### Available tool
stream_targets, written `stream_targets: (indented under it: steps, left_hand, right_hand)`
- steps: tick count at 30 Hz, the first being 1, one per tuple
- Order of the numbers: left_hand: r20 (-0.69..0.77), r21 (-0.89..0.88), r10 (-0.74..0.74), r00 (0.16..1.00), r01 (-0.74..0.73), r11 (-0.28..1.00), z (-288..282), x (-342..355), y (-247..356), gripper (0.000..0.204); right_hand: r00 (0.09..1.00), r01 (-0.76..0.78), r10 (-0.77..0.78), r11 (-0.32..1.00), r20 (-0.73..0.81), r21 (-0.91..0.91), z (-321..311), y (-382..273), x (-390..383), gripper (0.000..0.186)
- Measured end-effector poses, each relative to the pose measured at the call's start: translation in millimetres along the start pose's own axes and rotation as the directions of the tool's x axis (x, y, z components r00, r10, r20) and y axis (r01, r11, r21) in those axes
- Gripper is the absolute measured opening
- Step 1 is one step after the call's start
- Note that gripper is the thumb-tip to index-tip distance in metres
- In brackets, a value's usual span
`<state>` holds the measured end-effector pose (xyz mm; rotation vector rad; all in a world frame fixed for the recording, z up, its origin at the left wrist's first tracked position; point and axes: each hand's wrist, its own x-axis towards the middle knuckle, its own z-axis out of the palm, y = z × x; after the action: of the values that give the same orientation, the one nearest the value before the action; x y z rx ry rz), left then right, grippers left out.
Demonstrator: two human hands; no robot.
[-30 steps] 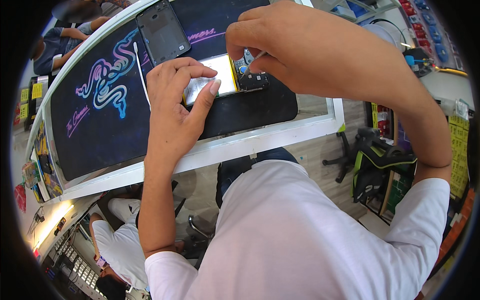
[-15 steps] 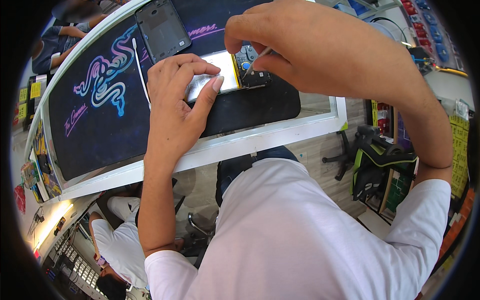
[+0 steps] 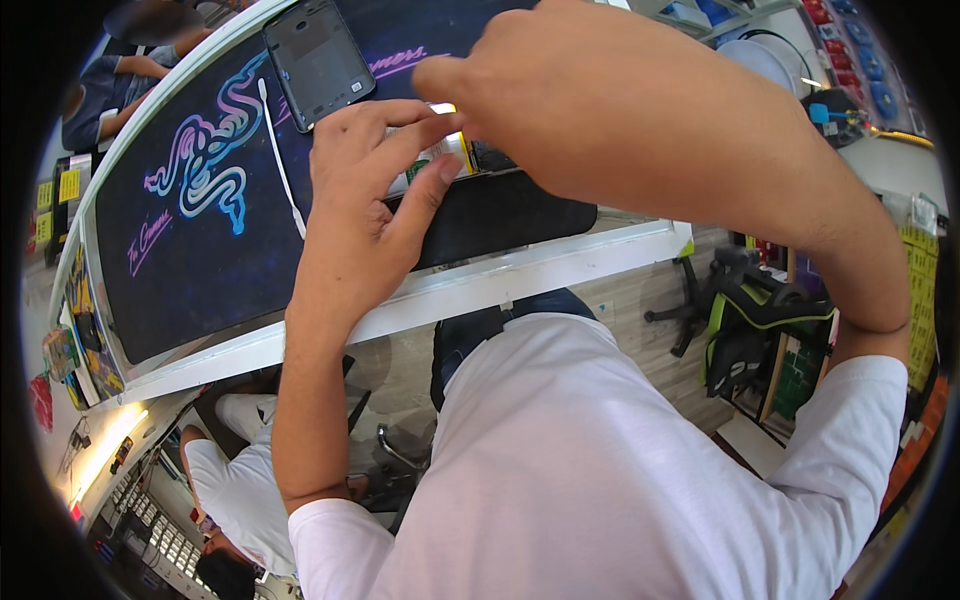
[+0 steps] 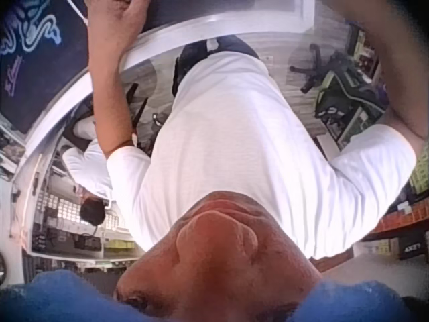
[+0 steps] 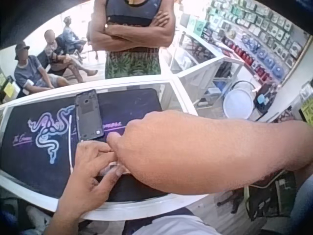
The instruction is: The person uses a prying tool to open a smartphone, removes the back cover, and then uses a screwdriver to unscrew internal components. The person handles the phone and its parts on a counter in a repair shop.
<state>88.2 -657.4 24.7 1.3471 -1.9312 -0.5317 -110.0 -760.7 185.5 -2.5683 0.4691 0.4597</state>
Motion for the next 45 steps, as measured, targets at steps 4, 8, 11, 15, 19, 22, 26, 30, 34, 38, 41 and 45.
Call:
stream_targets:
  steps: [4,8,11,15,19,22,26,30,34,38,41,45]
  left_hand:
    - [0.083,-0.031,-0.010,0.996,0.013,0.999,1,3,-1,0.024]
    - [0.217,-0.287,-0.154,0.964,0.214,0.934,7,9,6,0.024]
    - [0.200,-0.337,-0.273,0.941,0.328,0.882,7,12,13,0.025]
    - [-0.104,-0.216,-0.106,0.989,0.082,0.973,25,22,13,0.029]
    - [-0.045,-0.173,-0.060,0.997,0.052,0.984,12,6,9,0.032]
    - [0.031,-0.463,-0.314,0.949,0.292,0.837,3,-3,9,0.028]
    - [-0.059,-0.340,-0.161,0.985,0.132,0.931,13,3,11,0.027]
    - [0.023,-0.557,-0.336,0.941,0.292,0.778,9,2,16,0.037]
    - [0.017,-0.161,-0.092,0.996,0.094,0.982,13,1,-1,0.054]
    - [0.075,-0.058,-0.095,0.993,0.099,0.993,18,3,-2,0.063]
    - [-0.012,0.085,-0.084,0.996,0.085,0.993,21,3,7,0.064]
    - [0.119,0.293,0.012,0.993,-0.047,0.955,3,-4,-2,0.071]
  right_hand:
    - [0.992,0.102,-0.112,0.984,0.062,0.148,-8,3,5,0.031]
    - [0.742,0.560,-0.577,0.813,-0.340,-0.158,36,47,16,0.041]
    - [0.883,0.440,-0.451,0.891,-0.125,-0.109,0,16,4,0.049]
    - [0.884,0.329,-0.408,0.889,-0.228,-0.318,24,11,15,0.063]
    - [0.712,0.323,-0.568,0.788,-0.414,-0.525,55,36,25,0.075]
    - [0.794,0.298,-0.456,0.868,-0.402,-0.396,58,34,24,0.077]
    - [0.859,0.300,-0.378,0.918,-0.345,-0.258,53,25,24,0.076]
    - [0.847,0.286,-0.365,0.926,-0.386,-0.248,52,22,18,0.070]
    - [0.877,0.162,-0.244,0.961,-0.415,-0.222,55,16,11,0.064]
    - [0.870,-0.099,-0.015,0.974,-0.494,-0.204,64,-3,10,0.059]
    - [0.893,-0.227,0.117,0.951,-0.434,-0.210,62,-8,16,0.057]
    - [0.941,-0.011,-0.090,0.956,-0.327,-0.294,59,4,9,0.066]
